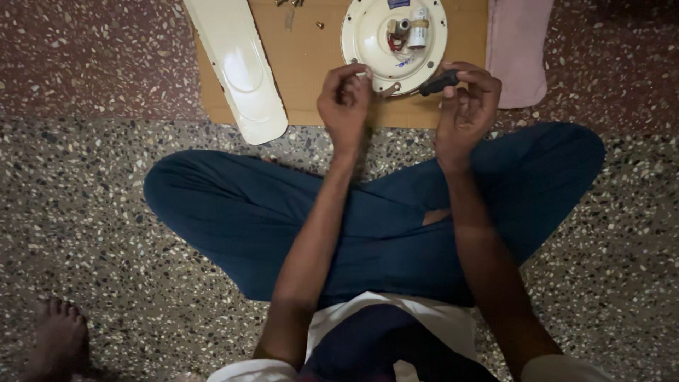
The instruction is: The person sits on the floor and uses a screwdriver to tighten screws on a ceiling fan motor housing. They then use a brush to clean the motor housing and align a fan blade with the motor, preparing to attach it.
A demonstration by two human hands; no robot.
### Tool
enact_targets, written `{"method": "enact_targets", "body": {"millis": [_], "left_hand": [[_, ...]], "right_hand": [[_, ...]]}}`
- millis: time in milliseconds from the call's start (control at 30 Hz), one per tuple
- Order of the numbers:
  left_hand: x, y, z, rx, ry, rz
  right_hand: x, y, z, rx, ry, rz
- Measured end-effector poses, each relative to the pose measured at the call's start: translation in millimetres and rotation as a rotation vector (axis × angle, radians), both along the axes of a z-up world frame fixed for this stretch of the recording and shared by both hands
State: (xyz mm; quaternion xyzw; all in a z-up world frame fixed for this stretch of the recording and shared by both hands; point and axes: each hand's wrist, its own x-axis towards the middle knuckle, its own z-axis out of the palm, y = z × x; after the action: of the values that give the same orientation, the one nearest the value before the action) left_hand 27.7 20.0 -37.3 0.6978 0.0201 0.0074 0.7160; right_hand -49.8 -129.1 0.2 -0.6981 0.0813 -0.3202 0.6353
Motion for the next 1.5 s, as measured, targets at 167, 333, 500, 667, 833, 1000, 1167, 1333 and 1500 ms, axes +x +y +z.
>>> {"method": "enact_targets", "body": {"millis": [167, 333, 500, 667, 833, 1000, 1167, 1333, 1500], "left_hand": [[16, 18, -24, -0.224, 0.110, 0.166], [24, 37, -46, -0.380, 0.280, 0.303], [36, 33, -50, -0.300, 0.314, 0.356], [81, 31, -50, 0.128, 0.098, 0.392], [121, 34, -53, 0.363, 0.028, 0.387], [126, 38, -56, 0.365, 0.050, 0.363], [104, 41, -52, 0.346, 0.056, 0.420], [62, 36, -34, 0.345, 0.122, 0.159], [9, 21, -13, 0.492, 0.258, -0.154]], "right_hand": [[2, 1, -1, -0.018, 0.005, -0.028], [3, 3, -4, 0.018, 0.032, -0.034], [5, 4, -7, 0.056, -0.004, 0.016], [2, 1, -9, 0.011, 0.063, -0.030], [3, -1, -11, 0.012, 0.060, -0.026], [5, -4, -13, 0.044, 0.014, 0.003], [7, -2, -11, 0.061, 0.034, -0.010], [2, -3, -8, 0.110, 0.036, -0.032], [2, -6, -6, 0.113, 0.037, -0.070]]}}
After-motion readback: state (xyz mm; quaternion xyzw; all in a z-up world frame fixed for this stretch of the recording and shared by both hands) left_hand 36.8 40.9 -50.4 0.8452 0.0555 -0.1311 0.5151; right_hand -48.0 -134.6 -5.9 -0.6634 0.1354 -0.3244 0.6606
